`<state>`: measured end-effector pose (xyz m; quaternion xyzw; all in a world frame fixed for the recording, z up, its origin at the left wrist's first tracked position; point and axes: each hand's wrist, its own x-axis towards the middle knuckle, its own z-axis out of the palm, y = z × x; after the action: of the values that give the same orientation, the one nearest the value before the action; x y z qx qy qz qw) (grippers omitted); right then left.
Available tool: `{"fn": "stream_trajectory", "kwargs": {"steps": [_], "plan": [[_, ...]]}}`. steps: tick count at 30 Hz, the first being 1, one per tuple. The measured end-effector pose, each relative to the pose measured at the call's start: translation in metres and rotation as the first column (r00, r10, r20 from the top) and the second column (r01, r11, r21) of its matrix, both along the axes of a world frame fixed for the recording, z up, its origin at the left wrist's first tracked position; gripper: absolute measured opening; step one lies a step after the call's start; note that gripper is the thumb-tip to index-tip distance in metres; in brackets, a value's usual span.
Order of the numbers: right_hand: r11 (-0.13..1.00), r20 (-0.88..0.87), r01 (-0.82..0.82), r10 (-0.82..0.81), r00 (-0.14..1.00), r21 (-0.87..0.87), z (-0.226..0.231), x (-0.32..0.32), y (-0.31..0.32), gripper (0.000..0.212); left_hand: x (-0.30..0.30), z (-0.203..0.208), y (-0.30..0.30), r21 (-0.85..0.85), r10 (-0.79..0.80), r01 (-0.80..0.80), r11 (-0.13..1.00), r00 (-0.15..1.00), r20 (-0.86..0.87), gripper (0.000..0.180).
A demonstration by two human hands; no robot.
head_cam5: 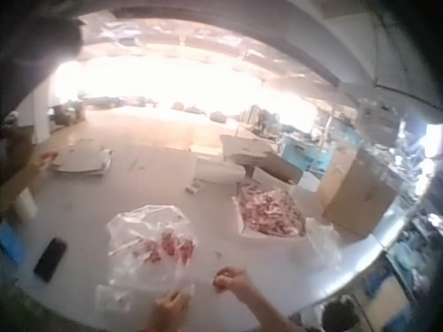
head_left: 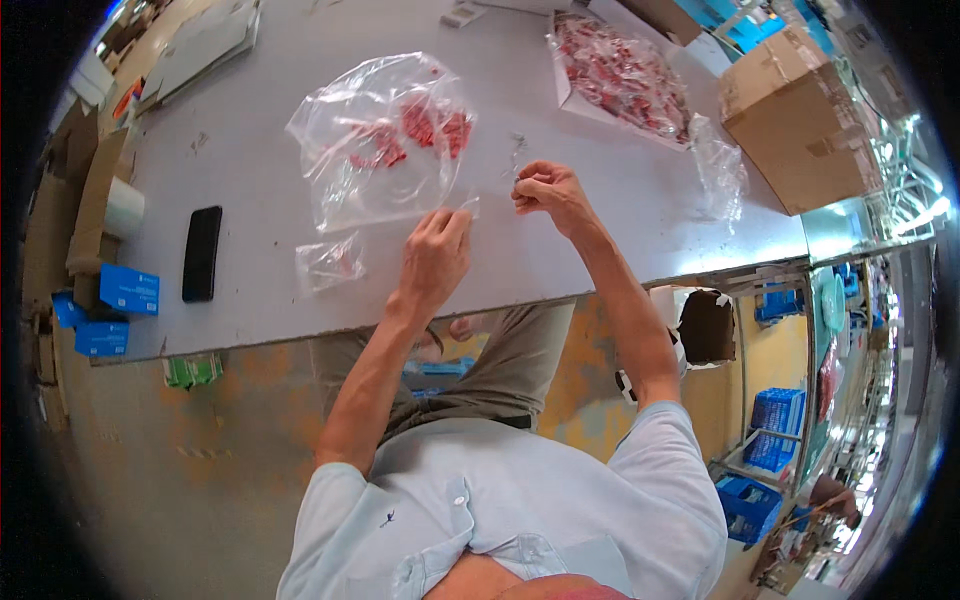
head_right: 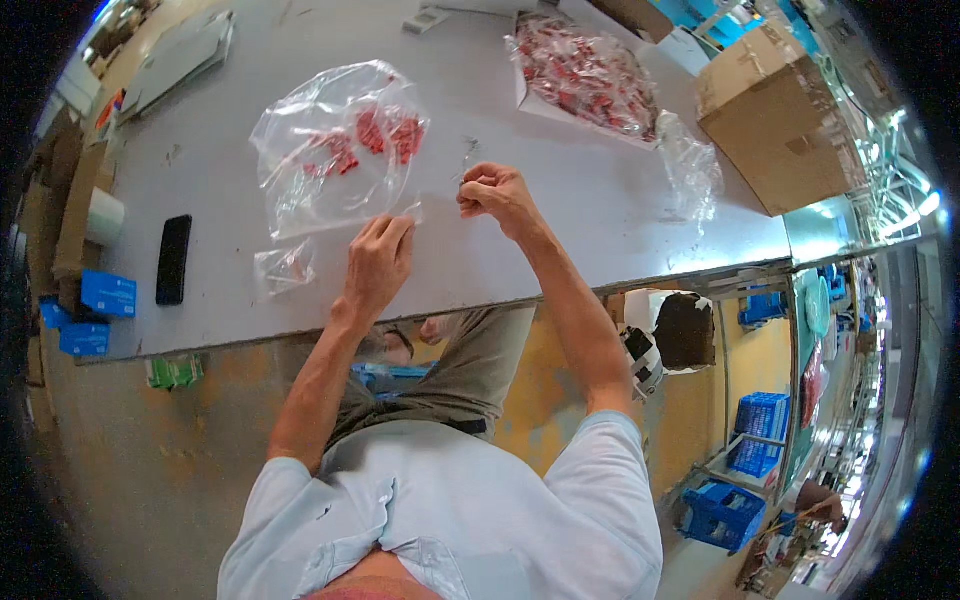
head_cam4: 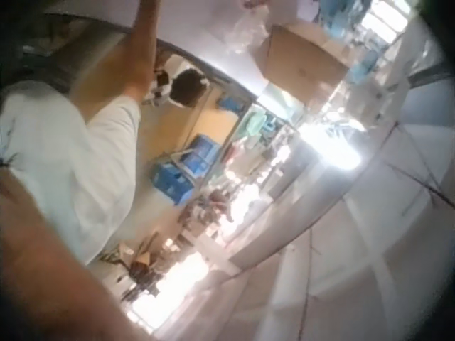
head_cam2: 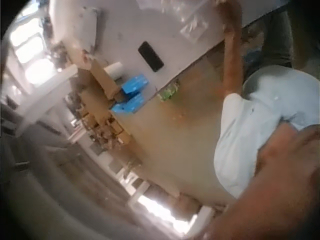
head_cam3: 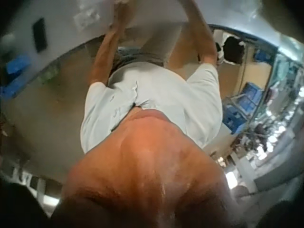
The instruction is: The person is placing small red plastic components into small clear plastic bags at a workstation.
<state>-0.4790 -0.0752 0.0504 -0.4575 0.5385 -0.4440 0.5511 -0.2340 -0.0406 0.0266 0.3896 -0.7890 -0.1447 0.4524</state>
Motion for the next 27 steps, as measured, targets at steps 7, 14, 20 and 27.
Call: {"fn": "stream_trajectory", "kwargs": {"steps": [7,14,20,27], "plan": [[0.994,0.179,-0.062,0.045,0.983,0.092,-0.003,0.037,0.031,0.017,-0.003,-0.017,-0.002,-0.047,0.015,-0.013,0.999,0.999,0.041,0.01],[0.998,0.047,-0.035,0.033,0.998,0.048,0.008,0.053,0.039,0.018,-0.001,-0.016,-0.001,-0.058,0.026,-0.02,0.998,0.995,0.097,0.011],[0.999,-0.043,-0.042,0.043,0.998,0.02,0.007,0.056,0.036,0.017,-0.001,-0.017,0.0,-0.071,-0.003,0.014,0.997,0.989,0.145,0.014],[0.993,-0.121,-0.09,0.1,0.988,0.081,0.011,0.05,0.029,0.031,0.0,-0.019,0.001,-0.109,-0.047,0.066,0.992,0.985,0.169,0.018]]}}
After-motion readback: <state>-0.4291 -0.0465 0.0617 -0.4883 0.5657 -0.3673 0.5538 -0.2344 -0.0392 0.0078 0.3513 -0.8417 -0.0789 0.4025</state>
